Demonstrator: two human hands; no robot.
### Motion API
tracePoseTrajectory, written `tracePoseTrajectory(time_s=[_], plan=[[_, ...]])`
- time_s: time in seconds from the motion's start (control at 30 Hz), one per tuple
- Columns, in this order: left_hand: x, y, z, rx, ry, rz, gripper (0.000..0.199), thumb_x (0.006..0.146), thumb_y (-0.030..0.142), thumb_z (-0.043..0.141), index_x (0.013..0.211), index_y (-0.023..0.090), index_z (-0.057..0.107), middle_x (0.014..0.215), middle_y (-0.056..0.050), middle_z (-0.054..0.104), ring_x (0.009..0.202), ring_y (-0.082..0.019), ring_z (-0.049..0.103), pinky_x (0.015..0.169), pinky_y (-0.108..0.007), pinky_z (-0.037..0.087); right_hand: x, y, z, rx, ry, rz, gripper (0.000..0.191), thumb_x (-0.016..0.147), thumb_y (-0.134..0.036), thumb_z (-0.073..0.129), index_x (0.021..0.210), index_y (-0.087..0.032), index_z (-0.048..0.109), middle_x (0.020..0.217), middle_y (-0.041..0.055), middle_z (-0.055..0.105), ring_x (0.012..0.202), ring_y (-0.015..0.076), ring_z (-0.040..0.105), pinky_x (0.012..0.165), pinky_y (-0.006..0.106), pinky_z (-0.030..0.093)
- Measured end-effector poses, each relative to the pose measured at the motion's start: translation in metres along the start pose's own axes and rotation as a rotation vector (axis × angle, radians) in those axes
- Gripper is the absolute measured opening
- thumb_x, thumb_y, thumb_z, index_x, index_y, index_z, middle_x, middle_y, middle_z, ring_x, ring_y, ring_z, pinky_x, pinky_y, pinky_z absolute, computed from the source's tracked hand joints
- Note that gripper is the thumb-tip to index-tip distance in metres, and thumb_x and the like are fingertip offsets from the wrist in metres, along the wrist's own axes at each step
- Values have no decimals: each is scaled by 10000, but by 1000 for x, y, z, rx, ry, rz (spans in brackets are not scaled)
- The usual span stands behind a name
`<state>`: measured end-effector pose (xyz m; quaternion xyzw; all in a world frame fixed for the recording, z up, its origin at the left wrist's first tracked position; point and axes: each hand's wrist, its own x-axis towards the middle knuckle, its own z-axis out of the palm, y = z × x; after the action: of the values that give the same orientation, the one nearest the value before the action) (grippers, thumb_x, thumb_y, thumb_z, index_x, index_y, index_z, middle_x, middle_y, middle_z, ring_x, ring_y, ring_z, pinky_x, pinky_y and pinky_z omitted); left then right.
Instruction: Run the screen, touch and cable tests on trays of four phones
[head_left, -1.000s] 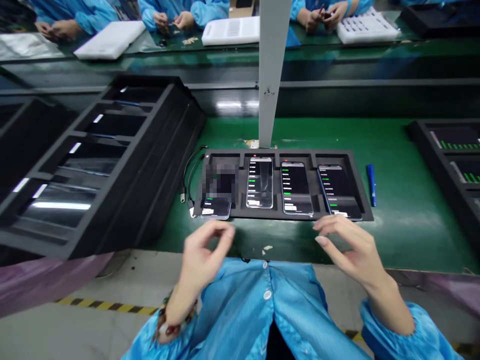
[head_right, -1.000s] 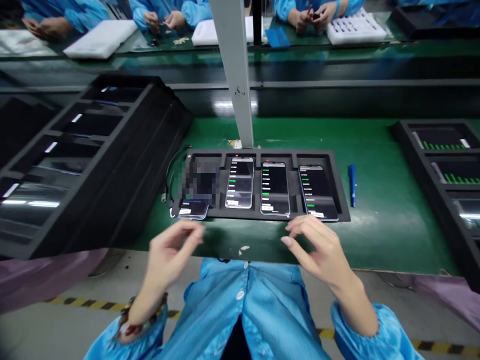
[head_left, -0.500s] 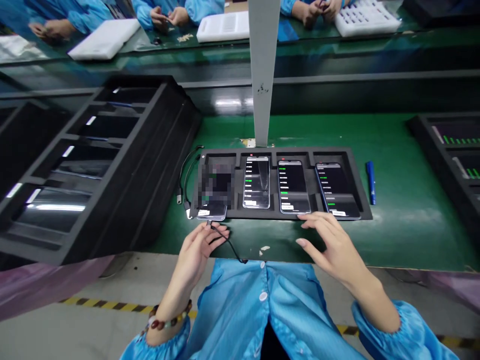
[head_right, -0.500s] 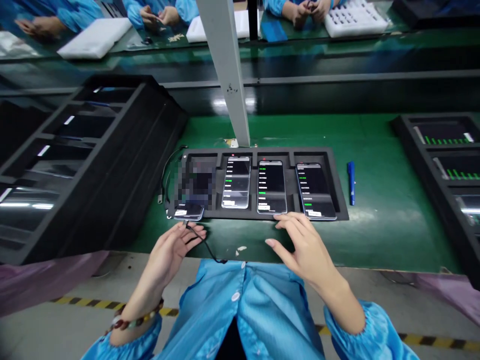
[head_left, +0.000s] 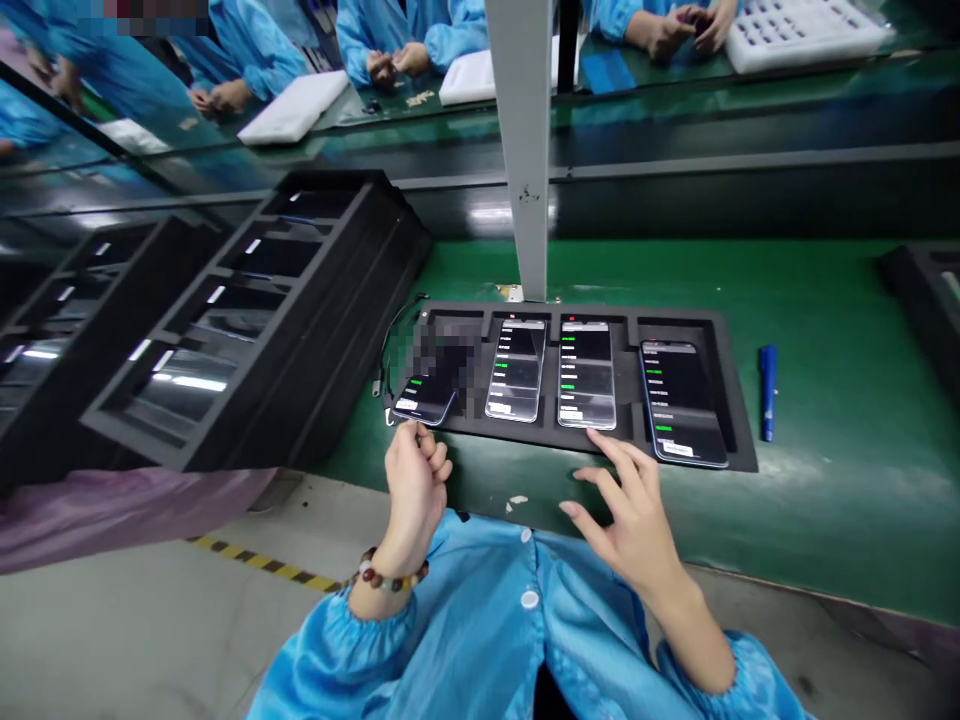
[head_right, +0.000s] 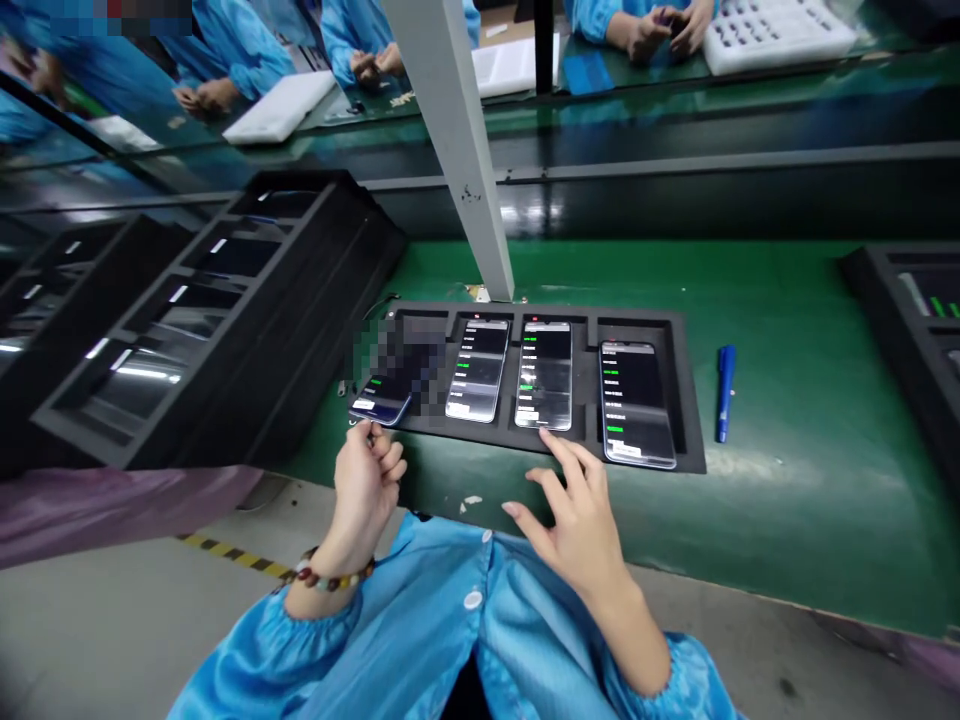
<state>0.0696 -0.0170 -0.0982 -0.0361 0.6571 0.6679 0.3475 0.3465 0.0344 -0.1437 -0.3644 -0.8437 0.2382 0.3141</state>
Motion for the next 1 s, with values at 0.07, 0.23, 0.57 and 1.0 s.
tracePoseTrajectory(time_s=[0.07, 0.23, 0.57, 1.0], plan=[[3, 3, 4, 6, 23, 28, 332, 868, 419, 745, 823, 235, 472, 556, 141, 235, 415, -44, 184, 402, -188, 126, -2, 1, 0, 34, -4, -3, 199, 1014, -382, 752, 1178, -280, 706, 1640, 136, 609, 1421, 418, 564, 1130, 683, 550], [13, 7, 11, 48, 44, 40, 239, 866, 344, 757, 883, 207, 562, 537, 151, 245, 406, -33, 184, 404, -178, 127, -1, 4, -4, 85, -11, -12, 208, 1026, -397, 744, 1182, -273, 688, 1635, 136, 618, 1420, 414, 567, 1119, 674, 560], [6, 49, -4, 209, -73, -19, 290, 939, 455, 711, 956, 175, 637, 552, 141, 228, 401, -53, 159, 377, -171, 117, -3, 6, -5, 100, -22, 13, 158, 1051, -385, 705, 1181, -297, 688, 1632, 94, 639, 1419, 408, 597, 1123, 667, 544], [142, 127, 65, 717, -125, 559, 375, 884, 176, 766, 1241, 110, 672, 1036, -101, 683, 1087, -257, 664, 1006, -386, 536, -9, 6, -8, 51, 69, 23, 188, 1068, -331, 663, 1253, -300, 676, 1540, 120, 705, 1377, 384, 653, 1107, 637, 539]])
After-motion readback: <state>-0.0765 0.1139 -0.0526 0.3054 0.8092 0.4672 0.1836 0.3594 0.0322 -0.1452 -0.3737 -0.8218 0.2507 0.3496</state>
